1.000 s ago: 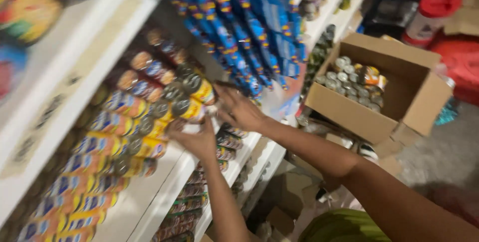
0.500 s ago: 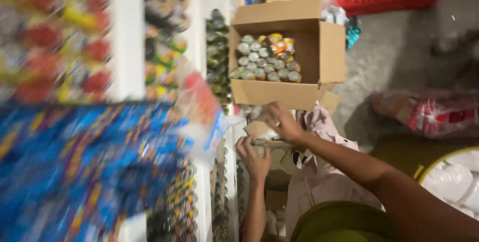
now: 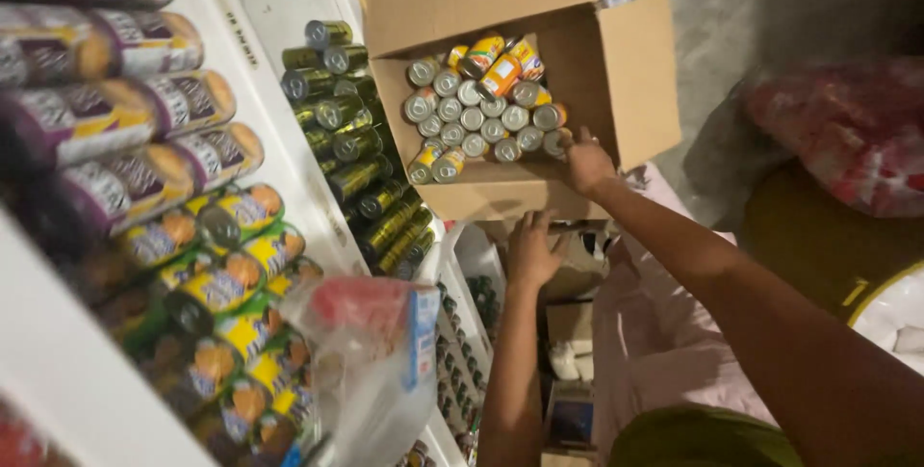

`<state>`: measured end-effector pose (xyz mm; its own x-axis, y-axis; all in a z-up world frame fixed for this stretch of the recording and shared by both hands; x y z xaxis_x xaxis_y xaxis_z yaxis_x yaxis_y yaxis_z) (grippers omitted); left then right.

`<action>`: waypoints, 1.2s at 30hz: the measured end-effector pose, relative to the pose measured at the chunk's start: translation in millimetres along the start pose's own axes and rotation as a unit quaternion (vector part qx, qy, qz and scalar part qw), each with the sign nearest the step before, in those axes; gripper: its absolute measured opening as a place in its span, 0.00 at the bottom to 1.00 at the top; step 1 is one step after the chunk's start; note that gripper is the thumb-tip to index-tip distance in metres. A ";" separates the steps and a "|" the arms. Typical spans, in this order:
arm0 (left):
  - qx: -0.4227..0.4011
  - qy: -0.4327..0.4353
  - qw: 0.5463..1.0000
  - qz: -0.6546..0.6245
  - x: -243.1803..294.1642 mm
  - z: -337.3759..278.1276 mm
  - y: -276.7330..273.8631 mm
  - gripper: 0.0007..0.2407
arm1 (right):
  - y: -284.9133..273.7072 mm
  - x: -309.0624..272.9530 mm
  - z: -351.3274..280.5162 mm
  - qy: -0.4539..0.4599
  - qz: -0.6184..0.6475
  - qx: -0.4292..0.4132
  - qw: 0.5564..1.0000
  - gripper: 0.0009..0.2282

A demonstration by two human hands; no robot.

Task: Stocking canned goods from a cardboard box onto grocery store shelves.

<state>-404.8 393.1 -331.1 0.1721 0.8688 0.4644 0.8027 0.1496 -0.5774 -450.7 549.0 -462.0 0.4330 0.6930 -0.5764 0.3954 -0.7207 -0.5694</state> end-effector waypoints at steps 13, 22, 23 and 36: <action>0.098 -0.009 0.987 -0.130 -36.9 100.3 -29.0 0.27 | 33.6 43.2 57.8 0.095 -0.099 -0.088 0.987 0.22; 0.106 -0.041 0.946 -0.302 -63.9 109.5 4.6 0.22 | -34.6 3.8 42.4 -0.111 0.186 -0.109 0.970 0.16; 0.084 -0.085 0.904 -0.411 -81.0 108.9 21.4 0.22 | -49.7 -9.5 40.6 -0.244 0.152 0.000 0.958 0.20; 0.081 -0.078 0.780 -0.615 -105.2 76.8 74.3 0.18 | 13.4 28.2 74.7 -0.094 -0.117 -0.012 0.989 0.14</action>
<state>-407.1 349.1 -474.4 -0.7539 0.0658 0.6537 0.2207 0.9625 0.1576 -493.7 560.2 -529.7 0.1694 0.8303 -0.5310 0.4870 -0.5389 -0.6874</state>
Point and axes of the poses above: each hand's wrist, its own z-axis towards the middle knuckle, its own y-axis out of the palm, x = y × z, the point moved 8 cm from there along z, towards the middle knuckle, and after that the axes turned 9 degrees about -x, right-handed, at the moved point
